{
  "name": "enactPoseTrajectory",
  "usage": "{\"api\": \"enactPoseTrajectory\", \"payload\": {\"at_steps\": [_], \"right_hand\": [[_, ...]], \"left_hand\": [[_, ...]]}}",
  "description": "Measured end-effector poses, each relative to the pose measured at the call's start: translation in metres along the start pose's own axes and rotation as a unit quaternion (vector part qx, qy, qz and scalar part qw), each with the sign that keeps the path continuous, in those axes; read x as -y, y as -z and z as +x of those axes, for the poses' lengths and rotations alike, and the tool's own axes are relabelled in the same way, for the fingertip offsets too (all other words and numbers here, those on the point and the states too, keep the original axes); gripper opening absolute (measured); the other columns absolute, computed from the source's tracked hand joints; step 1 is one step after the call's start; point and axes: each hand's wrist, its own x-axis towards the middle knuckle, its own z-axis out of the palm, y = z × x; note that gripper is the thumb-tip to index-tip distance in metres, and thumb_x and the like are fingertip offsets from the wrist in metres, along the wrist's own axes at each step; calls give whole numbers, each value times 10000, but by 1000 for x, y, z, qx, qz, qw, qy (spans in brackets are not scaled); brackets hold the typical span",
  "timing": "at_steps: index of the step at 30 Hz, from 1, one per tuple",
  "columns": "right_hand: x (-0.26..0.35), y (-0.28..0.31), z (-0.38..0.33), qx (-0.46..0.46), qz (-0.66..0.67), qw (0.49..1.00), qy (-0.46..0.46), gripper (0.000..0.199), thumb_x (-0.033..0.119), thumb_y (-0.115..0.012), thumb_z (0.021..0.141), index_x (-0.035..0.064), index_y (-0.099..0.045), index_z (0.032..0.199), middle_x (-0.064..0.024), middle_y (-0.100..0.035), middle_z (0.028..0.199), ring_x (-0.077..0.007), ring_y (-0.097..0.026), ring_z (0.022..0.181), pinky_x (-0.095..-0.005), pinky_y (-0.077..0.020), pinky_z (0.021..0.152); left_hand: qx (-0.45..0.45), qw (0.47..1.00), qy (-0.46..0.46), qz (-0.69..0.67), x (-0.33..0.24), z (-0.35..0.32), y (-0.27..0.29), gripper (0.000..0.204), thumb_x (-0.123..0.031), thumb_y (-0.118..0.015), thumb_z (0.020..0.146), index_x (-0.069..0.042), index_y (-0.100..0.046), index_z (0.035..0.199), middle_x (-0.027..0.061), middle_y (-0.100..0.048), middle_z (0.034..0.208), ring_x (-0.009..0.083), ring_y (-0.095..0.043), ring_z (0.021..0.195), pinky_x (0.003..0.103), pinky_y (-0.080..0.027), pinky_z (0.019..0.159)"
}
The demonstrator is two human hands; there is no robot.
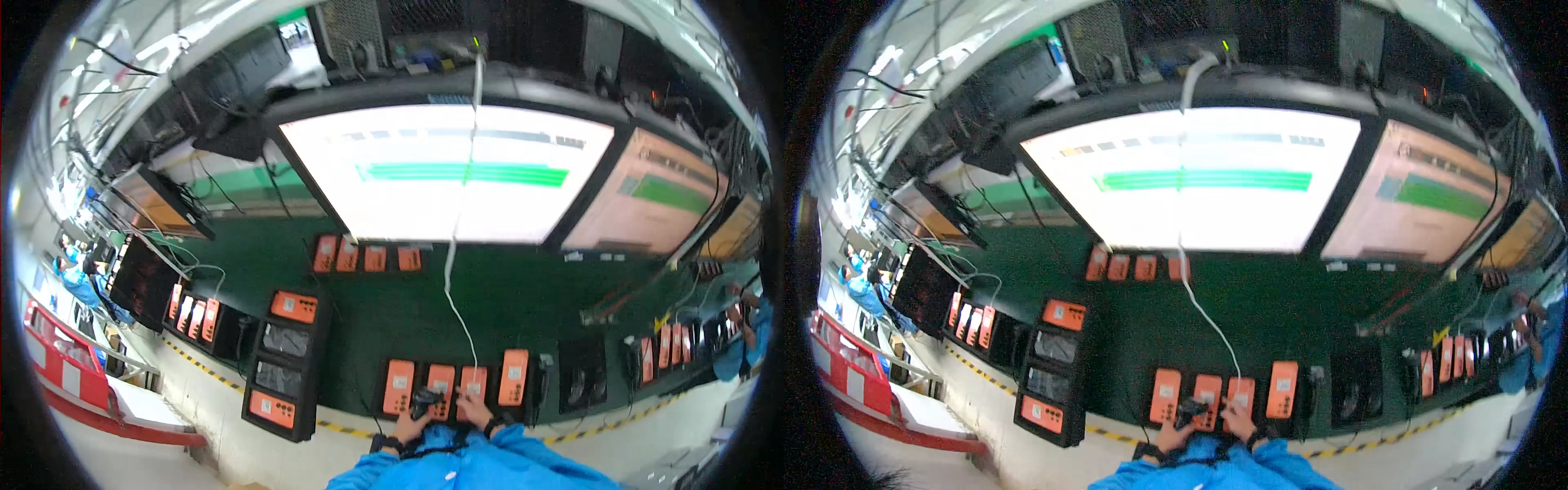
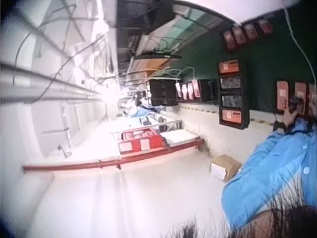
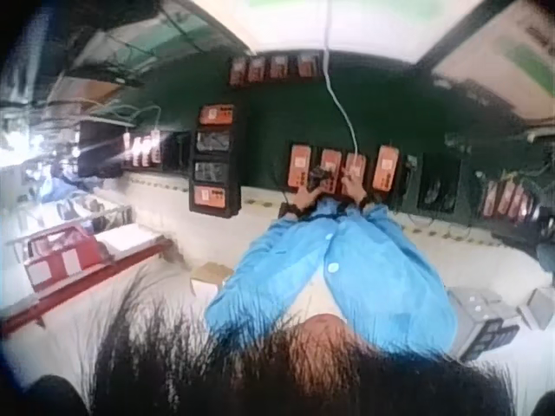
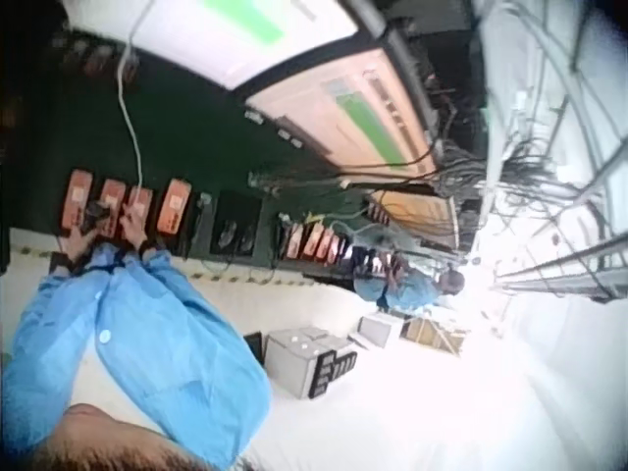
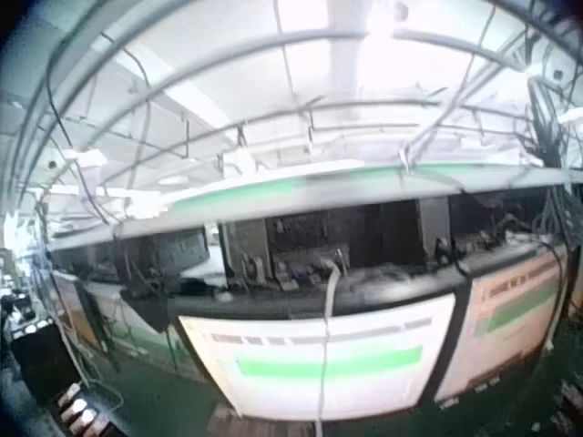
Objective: Scanning and inspecting rows of smartphones at an industrial workstation using a handheld barcode scanner.
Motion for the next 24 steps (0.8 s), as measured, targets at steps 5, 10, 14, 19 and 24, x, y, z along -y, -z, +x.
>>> {"api": "enactPoseTrajectory", "payload": {"at_steps": [5, 10, 14, 19, 24], "right_hand": [[-17, 10, 2, -31, 90, 970, -222, 325, 146, -524, 901, 4, -568, 1189, -61, -625, 973, -150, -602, 829, -291, -497, 726], [-124, 40, 33, 59, 317, 910, -261, 215, 201, -487, 933, 44, -566, 1058, -49, -581, 871, -157, -558, 787, -281, -477, 704], [-7, 10, 7, -30, 130, 979, -153, 128, 162, -503, 918, 88, -553, 1009, -6, -551, 787, -122, -522, 641, -226, -443, 552], [-8, 16, 11, -25, 173, 957, -230, 123, 171, -517, 911, 97, -554, 1003, -18, -550, 744, -121, -518, 619, -242, -441, 514], [-6, 21, 6, -68, 336, 876, -340, 205, 256, -484, 930, 101, -616, 954, -29, -591, 766, -165, -545, 668, -279, -475, 582]], "left_hand": [[113, 990, 85, 11, 38, 31, -4, 620, -545, -674, 724, 5, -631, 1007, 105, -626, 696, 201, -612, 631, 351, -464, 585], [34, 996, -79, -26, 133, 82, -51, 505, -467, -638, 820, -62, -611, 1121, 98, -643, 936, 188, -583, 785, 327, -470, 646], [-32, 971, -234, -47, 129, 87, -54, 485, -487, -630, 822, -82, -629, 1088, 54, -624, 734, 116, -506, 520, 263, -397, 460], [50, 994, -94, -13, 74, 61, -25, 474, -457, -628, 825, -59, -629, 1082, 62, -618, 757, 158, -587, 666, 289, -472, 576], [-93, 989, -35, 112, 50, 85, 55, 539, -544, -686, 667, -77, -640, 934, 183, -659, 825, 371, -632, 848, 448, -505, 727]]}}
